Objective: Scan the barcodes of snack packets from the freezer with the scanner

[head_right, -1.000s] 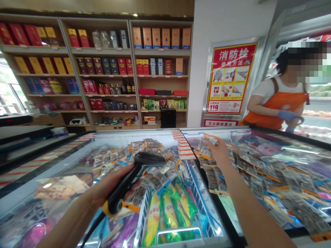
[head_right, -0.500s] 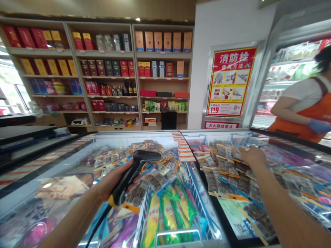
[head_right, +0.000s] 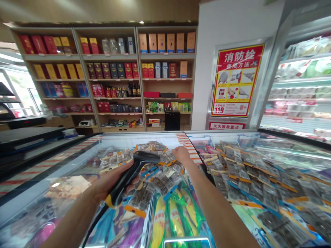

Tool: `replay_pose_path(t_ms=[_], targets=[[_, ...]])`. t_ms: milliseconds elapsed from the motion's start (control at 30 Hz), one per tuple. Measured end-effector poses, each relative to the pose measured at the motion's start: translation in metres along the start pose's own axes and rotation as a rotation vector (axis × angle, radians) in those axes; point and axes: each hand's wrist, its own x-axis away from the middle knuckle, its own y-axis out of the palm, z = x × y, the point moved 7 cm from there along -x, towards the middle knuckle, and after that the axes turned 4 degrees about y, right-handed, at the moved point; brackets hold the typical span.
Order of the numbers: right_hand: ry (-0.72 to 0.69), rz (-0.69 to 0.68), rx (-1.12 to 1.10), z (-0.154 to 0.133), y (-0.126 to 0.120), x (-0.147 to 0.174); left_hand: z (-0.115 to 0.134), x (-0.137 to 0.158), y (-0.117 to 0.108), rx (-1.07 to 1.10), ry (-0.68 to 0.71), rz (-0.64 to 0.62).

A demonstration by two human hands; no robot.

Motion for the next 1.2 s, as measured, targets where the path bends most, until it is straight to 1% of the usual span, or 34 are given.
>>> replay_pose_path(t_ms=[67,133,233,333,400,500,533,567,667,800,933,1067,1200], targets=[[0.015,-0.031,-0.049,-0.002,0.011,-0.006,0.0,0.0,0.0,0.003,0.004,-0.01],[0.038,-0.064,-0.129,0.002,0.015,-0.007,-0.001,-0.001,0.001,-0.005,0.013,-0.006],[0.088,-0.109,-0.294,0.015,0.01,0.001,-0.004,-0.002,0.003,-0.018,0.005,0.003],[0.128,-0.131,-0.447,0.031,-0.004,0.016,-0.009,-0.004,0.011,-0.006,-0.013,-0.012],[0.162,-0.126,-0.653,0.041,-0.013,0.027,-0.014,-0.004,0.019,-0.001,-0.034,-0.034],[0.231,-0.082,-1.084,0.051,-0.02,0.04,-0.019,-0.003,0.03,0.0,-0.053,-0.072],[0.249,-0.065,-1.181,0.053,-0.021,0.044,-0.02,-0.003,0.033,0.003,-0.055,-0.084],[0.259,-0.049,-1.223,0.052,-0.02,0.046,-0.021,-0.002,0.036,0.009,-0.057,-0.096],[0.273,-0.008,-1.232,0.048,-0.018,0.05,-0.021,0.0,0.04,0.03,-0.07,-0.115],[0.272,0.007,-1.228,0.045,-0.017,0.051,-0.017,0.003,0.039,0.054,-0.06,-0.102],[0.278,0.024,-1.195,0.046,-0.021,0.053,-0.014,0.004,0.038,0.066,-0.046,-0.104],[0.279,0.031,-1.14,0.048,-0.024,0.053,-0.014,0.004,0.037,0.054,-0.03,-0.093],[0.243,0.008,-1.158,0.048,-0.024,0.05,-0.014,0.003,0.037,0.057,-0.025,-0.104]])
